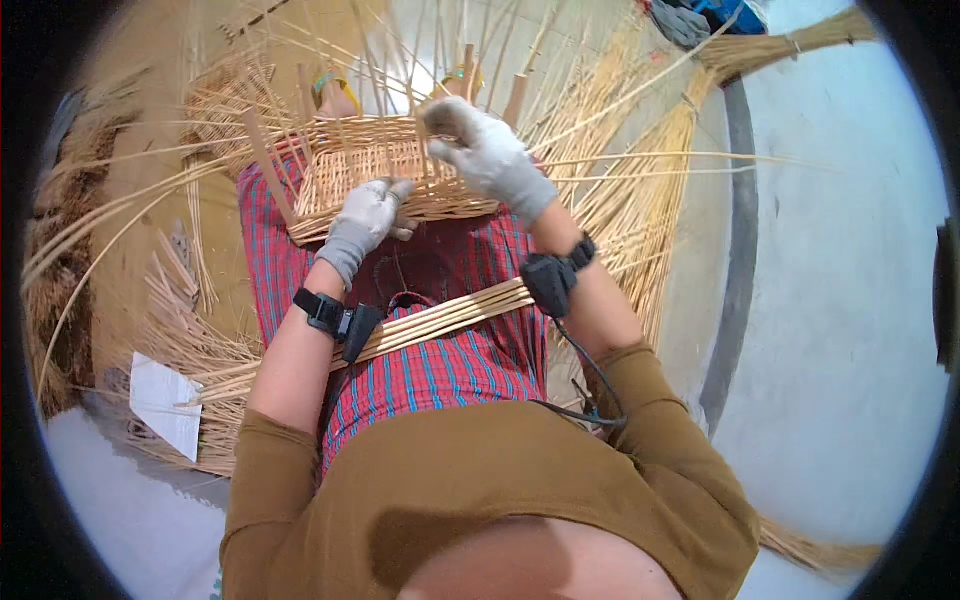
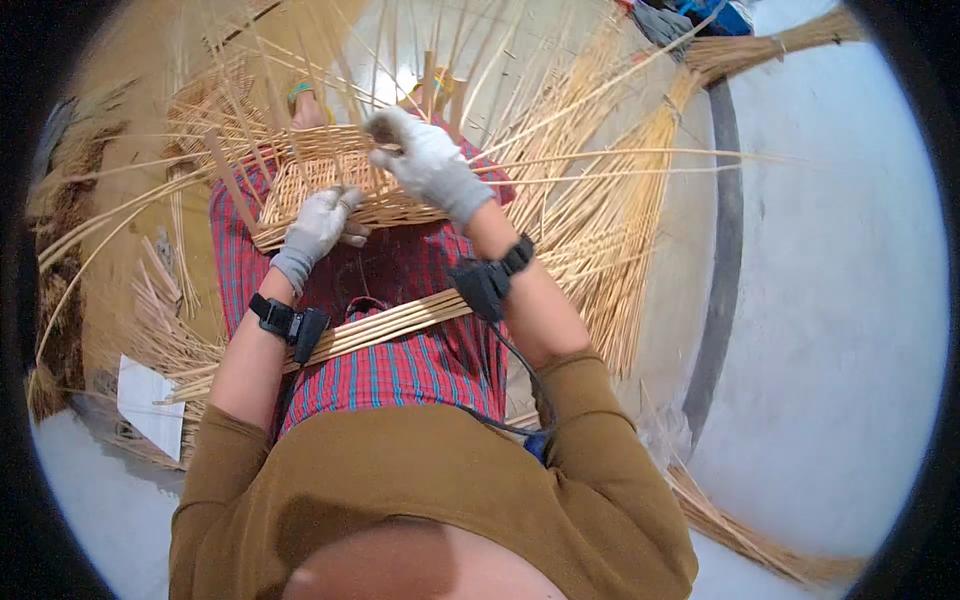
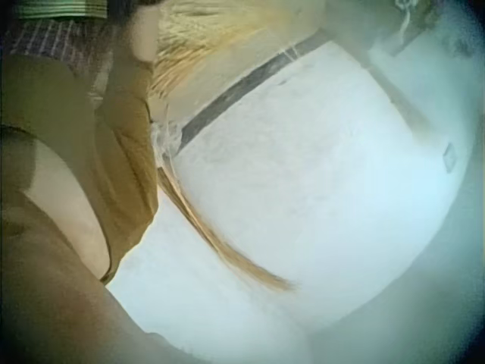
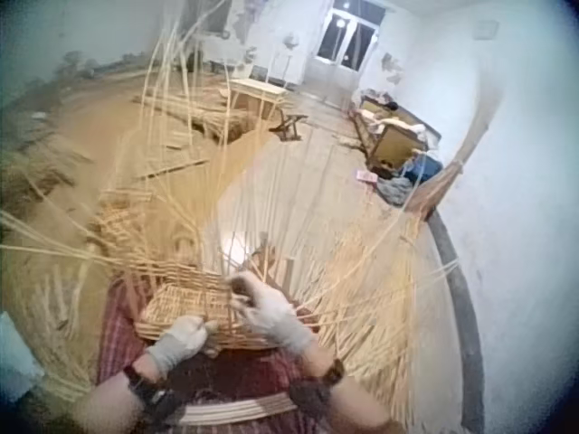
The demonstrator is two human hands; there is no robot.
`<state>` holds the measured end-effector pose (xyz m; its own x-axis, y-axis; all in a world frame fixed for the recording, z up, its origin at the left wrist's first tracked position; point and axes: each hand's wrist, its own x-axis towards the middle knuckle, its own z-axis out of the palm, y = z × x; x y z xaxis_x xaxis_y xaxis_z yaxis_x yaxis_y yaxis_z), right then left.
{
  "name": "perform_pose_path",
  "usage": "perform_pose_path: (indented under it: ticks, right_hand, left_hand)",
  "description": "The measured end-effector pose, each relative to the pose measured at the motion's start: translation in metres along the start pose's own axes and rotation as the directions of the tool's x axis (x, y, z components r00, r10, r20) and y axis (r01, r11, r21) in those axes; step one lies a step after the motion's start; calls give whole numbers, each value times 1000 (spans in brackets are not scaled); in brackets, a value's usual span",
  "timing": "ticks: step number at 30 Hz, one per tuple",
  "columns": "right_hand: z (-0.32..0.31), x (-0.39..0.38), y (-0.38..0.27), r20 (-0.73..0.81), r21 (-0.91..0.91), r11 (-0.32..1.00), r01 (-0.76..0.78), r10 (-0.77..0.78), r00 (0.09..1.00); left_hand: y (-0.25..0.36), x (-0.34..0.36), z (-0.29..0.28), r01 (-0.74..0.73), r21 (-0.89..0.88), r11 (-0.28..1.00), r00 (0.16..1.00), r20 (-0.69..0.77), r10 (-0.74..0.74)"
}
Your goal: Weaving a rectangular basket using long, flexible plant fibers.
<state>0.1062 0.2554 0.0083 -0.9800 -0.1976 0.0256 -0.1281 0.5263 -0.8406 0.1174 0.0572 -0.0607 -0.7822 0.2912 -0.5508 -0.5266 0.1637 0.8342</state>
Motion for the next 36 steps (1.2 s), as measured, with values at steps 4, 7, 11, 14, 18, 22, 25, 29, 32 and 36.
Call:
perform_pose_path:
  ticks: [4,7,11,14,18,22,25,29,32,36]
  right_hand:
    - [-3,25,2,58,-88,991,96,-91,994]
    - [20,68,0,-25,-317,864,392,-420,907]
    - [37,104,15,-300,-238,954,182,-250,921]
    - [44,109,29,-331,-422,904,71,-227,916]
    - [51,106,18,-465,-426,870,-248,25,885]
    - [43,71,-16,-481,-162,977,-142,47,875]
    - [30,17,-21,-609,217,933,288,-102,787]
    - [35,-41,14,-460,494,860,129,133,878]
    - [31,-42,32,-355,597,790,137,107,929]
    - [33,-37,2,-240,970,96,223,239,941]
  left_hand:
    - [-11,-1,0,-180,250,951,983,9,184]
    - [-17,4,5,-110,131,985,992,-47,117]
    - [-16,11,7,-71,95,993,993,-87,79]
    - [-10,7,8,-87,182,979,989,-102,107]
    - [3,-3,15,-8,248,969,988,-148,46]
    - [11,-5,16,32,276,960,981,-195,23]
    - [9,-4,13,19,171,985,996,-91,-3]
    - [7,-3,13,-52,79,996,999,4,52]
    - [8,1,23,-63,-278,959,998,-4,64]
    - [-1,16,37,-105,-338,935,990,-120,68]
